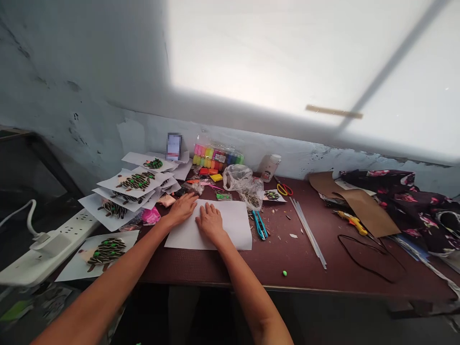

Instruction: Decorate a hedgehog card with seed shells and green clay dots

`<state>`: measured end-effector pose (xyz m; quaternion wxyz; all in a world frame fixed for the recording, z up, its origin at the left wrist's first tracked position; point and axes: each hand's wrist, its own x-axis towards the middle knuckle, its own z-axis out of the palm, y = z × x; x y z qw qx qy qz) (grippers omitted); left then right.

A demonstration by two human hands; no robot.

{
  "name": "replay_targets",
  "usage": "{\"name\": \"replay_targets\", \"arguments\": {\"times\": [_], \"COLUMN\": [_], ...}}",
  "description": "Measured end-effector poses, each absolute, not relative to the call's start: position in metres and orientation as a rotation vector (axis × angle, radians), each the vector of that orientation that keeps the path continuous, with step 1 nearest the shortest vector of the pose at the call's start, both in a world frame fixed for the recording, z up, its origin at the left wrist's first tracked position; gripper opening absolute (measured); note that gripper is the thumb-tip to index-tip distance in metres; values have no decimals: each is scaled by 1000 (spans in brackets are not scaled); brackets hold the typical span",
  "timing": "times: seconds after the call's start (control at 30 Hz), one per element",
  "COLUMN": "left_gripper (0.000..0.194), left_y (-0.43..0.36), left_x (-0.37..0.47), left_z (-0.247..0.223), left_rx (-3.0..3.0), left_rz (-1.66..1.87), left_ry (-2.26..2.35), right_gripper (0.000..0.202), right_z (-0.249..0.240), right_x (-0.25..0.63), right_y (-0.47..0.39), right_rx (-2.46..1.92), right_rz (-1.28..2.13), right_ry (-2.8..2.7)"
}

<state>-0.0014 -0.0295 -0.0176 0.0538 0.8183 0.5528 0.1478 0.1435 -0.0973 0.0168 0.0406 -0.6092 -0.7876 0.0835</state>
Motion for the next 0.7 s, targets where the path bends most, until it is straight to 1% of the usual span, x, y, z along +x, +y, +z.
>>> {"name": "replay_targets", "arguments": {"times": [0.17,0.33,0.5,0.63,0.7], "left_gripper": [46,44,40,41,39], "left_y": [-5,23,49,48,41], "left_x": [2,9,10,11,13], "left_z": [-16,-17,-4,6,5], "left_rx": [2450,2467,2454,2461,2587], "left_rz": [306,282,301,390,411], "left_ry": [1735,1754,1788,1852,1718], "right_gripper": [39,38,37,38,39], "right_z": [22,35,42,44,43], "right_x": [155,175,184,187,187], "right_y": [-101,-78,-36,-11,-9], "right_rx": [-1831,-2014,-2078,-2055,-2004], "right_rz": [227,189,174,233,238], "right_ry": [-2420,-2294,-2257,-2200,-2213]}}
